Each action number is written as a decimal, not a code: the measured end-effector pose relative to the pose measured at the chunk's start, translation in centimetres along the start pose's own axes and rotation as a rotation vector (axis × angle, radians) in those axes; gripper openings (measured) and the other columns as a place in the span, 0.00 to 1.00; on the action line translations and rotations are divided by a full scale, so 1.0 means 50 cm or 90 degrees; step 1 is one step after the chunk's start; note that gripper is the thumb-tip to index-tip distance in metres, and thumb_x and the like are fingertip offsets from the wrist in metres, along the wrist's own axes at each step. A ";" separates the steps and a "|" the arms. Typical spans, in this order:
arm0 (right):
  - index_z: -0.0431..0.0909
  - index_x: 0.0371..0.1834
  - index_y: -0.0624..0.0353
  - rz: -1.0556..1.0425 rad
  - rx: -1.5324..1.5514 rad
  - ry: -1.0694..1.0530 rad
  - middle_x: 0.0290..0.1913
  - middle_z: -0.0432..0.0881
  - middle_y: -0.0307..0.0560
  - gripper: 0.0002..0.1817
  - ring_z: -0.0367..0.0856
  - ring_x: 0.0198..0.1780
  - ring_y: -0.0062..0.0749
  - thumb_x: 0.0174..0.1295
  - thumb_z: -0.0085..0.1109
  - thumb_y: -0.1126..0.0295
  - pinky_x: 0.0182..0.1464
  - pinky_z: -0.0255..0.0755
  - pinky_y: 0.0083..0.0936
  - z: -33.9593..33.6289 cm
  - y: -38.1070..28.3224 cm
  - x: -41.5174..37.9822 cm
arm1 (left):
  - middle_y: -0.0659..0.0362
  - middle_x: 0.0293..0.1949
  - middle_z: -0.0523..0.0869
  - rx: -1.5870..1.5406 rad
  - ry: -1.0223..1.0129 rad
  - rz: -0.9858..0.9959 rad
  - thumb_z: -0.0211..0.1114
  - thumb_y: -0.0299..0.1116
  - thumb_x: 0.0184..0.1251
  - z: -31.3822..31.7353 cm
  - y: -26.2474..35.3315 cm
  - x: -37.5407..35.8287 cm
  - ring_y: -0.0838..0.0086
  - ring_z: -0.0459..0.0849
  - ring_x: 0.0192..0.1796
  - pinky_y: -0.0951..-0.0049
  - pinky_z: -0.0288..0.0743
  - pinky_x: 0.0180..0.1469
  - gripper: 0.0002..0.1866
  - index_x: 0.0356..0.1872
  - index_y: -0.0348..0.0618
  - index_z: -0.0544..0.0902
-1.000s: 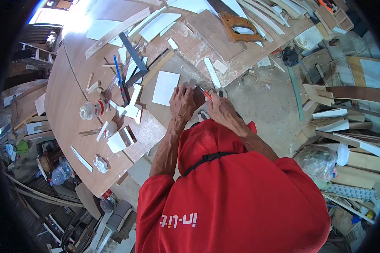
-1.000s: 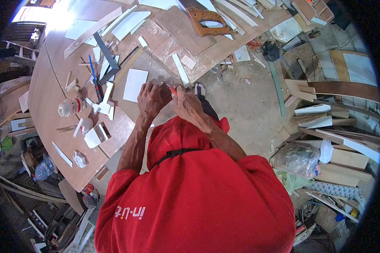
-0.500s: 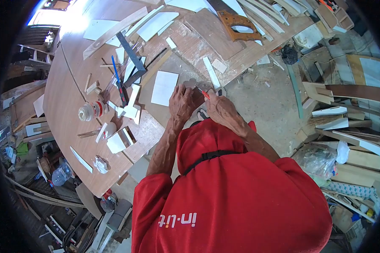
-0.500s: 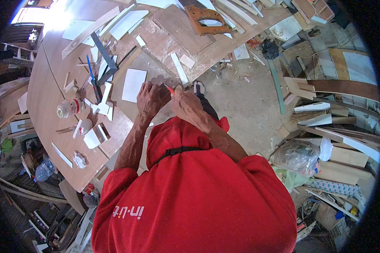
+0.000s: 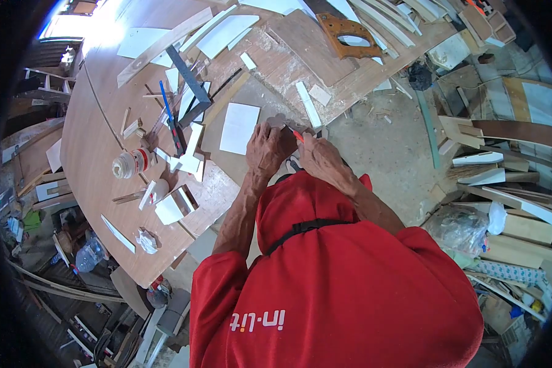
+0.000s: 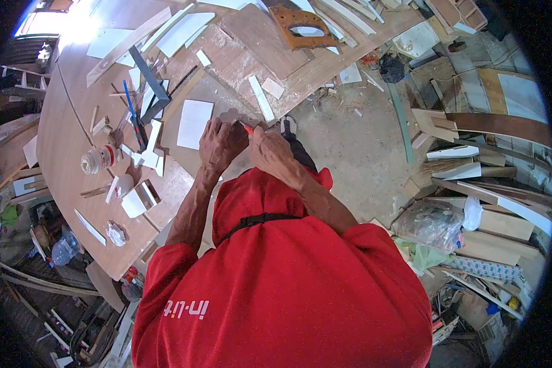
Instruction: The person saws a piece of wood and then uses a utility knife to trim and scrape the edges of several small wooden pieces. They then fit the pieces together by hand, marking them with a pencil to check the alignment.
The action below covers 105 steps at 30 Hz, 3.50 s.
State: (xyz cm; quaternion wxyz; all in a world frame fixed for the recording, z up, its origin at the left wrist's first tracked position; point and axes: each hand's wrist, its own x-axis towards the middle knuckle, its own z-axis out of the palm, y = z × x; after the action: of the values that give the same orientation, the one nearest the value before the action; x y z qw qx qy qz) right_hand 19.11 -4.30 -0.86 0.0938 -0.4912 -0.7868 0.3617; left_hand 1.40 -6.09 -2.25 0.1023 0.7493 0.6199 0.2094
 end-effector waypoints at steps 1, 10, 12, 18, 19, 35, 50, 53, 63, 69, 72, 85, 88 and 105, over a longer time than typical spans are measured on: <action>0.69 0.36 0.69 0.010 0.033 0.014 0.21 0.78 0.66 0.14 0.82 0.28 0.60 0.66 0.50 0.65 0.30 0.75 0.45 0.008 0.004 0.002 | 0.55 0.36 0.74 0.003 -0.007 0.006 0.78 0.43 0.42 -0.001 -0.002 -0.001 0.60 0.76 0.42 0.63 0.74 0.43 0.23 0.37 0.44 0.79; 0.70 0.36 0.68 0.024 0.036 0.015 0.25 0.80 0.67 0.13 0.82 0.31 0.61 0.65 0.50 0.65 0.31 0.74 0.48 0.007 0.020 -0.037 | 0.54 0.36 0.75 -0.010 0.019 -0.052 0.78 0.41 0.43 0.004 0.008 -0.005 0.58 0.76 0.42 0.62 0.74 0.43 0.24 0.40 0.43 0.80; 0.71 0.36 0.67 0.067 0.050 0.015 0.23 0.79 0.66 0.12 0.81 0.29 0.62 0.65 0.50 0.66 0.31 0.74 0.47 0.003 0.014 -0.041 | 0.53 0.38 0.76 -0.007 0.027 -0.053 0.71 0.35 0.48 0.002 0.018 -0.004 0.57 0.76 0.43 0.60 0.73 0.45 0.19 0.42 0.42 0.79; 0.74 0.31 0.63 0.159 0.436 0.013 0.17 0.74 0.48 0.12 0.75 0.19 0.41 0.65 0.54 0.64 0.24 0.70 0.36 -0.018 -0.032 0.016 | 0.52 0.45 0.78 -0.028 0.080 -0.038 0.66 0.31 0.55 -0.007 0.050 -0.023 0.57 0.76 0.48 0.59 0.71 0.47 0.20 0.51 0.43 0.77; 0.74 0.30 0.62 0.302 0.636 -0.006 0.16 0.72 0.41 0.13 0.72 0.18 0.32 0.65 0.56 0.62 0.23 0.69 0.32 -0.023 -0.045 0.025 | 0.53 0.47 0.79 -0.021 0.057 -0.034 0.66 0.32 0.55 -0.012 0.053 -0.023 0.57 0.76 0.49 0.59 0.70 0.47 0.22 0.54 0.44 0.76; 0.72 0.41 0.68 -0.069 0.070 0.166 0.23 0.77 0.63 0.14 0.80 0.29 0.58 0.68 0.49 0.65 0.35 0.73 0.45 0.023 0.027 -0.004 | 0.51 0.37 0.80 -0.041 0.023 -0.160 0.64 0.29 0.55 -0.038 0.026 -0.004 0.54 0.79 0.45 0.58 0.74 0.47 0.09 0.37 0.41 0.81; 0.70 0.42 0.71 -0.192 -0.147 0.076 0.22 0.78 0.60 0.15 0.79 0.23 0.55 0.66 0.51 0.65 0.28 0.73 0.42 0.022 0.017 -0.024 | 0.51 0.44 0.79 0.028 -0.022 -0.062 0.74 0.38 0.49 0.037 -0.015 -0.037 0.55 0.78 0.47 0.60 0.73 0.50 0.20 0.43 0.42 0.80; 0.70 0.41 0.70 -0.059 -0.011 0.046 0.21 0.78 0.63 0.15 0.80 0.25 0.55 0.66 0.50 0.65 0.29 0.73 0.43 0.017 0.009 -0.021 | 0.48 0.44 0.80 -0.020 0.019 -0.096 0.61 0.28 0.58 0.004 0.022 -0.025 0.52 0.77 0.47 0.59 0.73 0.49 0.07 0.38 0.39 0.78; 0.70 0.38 0.66 -0.036 0.023 0.046 0.23 0.79 0.64 0.13 0.79 0.27 0.63 0.65 0.51 0.64 0.30 0.71 0.49 0.007 0.010 -0.014 | 0.48 0.41 0.79 -0.017 0.022 -0.069 0.62 0.29 0.58 0.018 0.011 -0.026 0.51 0.77 0.45 0.59 0.73 0.48 0.07 0.37 0.39 0.79; 0.71 0.36 0.65 -0.038 0.043 0.060 0.23 0.79 0.64 0.13 0.80 0.28 0.62 0.65 0.51 0.64 0.30 0.71 0.49 0.024 0.014 -0.015 | 0.50 0.39 0.79 -0.035 0.030 -0.059 0.61 0.27 0.57 0.015 0.011 -0.031 0.53 0.77 0.45 0.58 0.73 0.49 0.07 0.37 0.40 0.80; 0.71 0.37 0.64 0.040 0.083 0.023 0.24 0.79 0.64 0.12 0.80 0.30 0.62 0.65 0.51 0.64 0.31 0.71 0.50 0.013 0.003 -0.023 | 0.51 0.40 0.79 -0.042 0.048 -0.095 0.62 0.27 0.56 -0.001 0.032 -0.018 0.54 0.77 0.45 0.60 0.73 0.49 0.08 0.37 0.40 0.80; 0.73 0.41 0.65 0.060 0.031 0.021 0.24 0.78 0.65 0.13 0.80 0.30 0.60 0.63 0.51 0.65 0.36 0.73 0.49 0.024 0.044 -0.062 | 0.48 0.41 0.79 -0.140 -0.020 -0.135 0.60 0.27 0.60 -0.018 0.014 -0.009 0.52 0.78 0.46 0.59 0.72 0.50 0.18 0.52 0.39 0.74; 0.73 0.39 0.68 0.199 0.289 -0.007 0.25 0.77 0.67 0.14 0.79 0.31 0.62 0.65 0.50 0.65 0.35 0.71 0.47 -0.001 0.010 -0.036 | 0.46 0.44 0.80 -0.170 -0.063 -0.153 0.60 0.29 0.60 -0.031 0.024 -0.005 0.50 0.79 0.47 0.56 0.73 0.49 0.20 0.55 0.41 0.73; 0.74 0.41 0.70 0.154 0.152 0.108 0.30 0.78 0.70 0.22 0.79 0.36 0.64 0.70 0.45 0.56 0.39 0.72 0.50 0.008 -0.005 -0.037 | 0.47 0.42 0.79 -0.070 -0.033 -0.064 0.61 0.30 0.57 -0.021 0.035 -0.008 0.49 0.78 0.46 0.56 0.75 0.47 0.15 0.46 0.40 0.79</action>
State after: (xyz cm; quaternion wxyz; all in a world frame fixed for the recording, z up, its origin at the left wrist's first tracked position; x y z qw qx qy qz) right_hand 19.64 -6.13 -0.60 0.1732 -0.5965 -0.6628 0.4182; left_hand 2.45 -6.95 -0.64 0.1699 0.7157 0.6414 0.2181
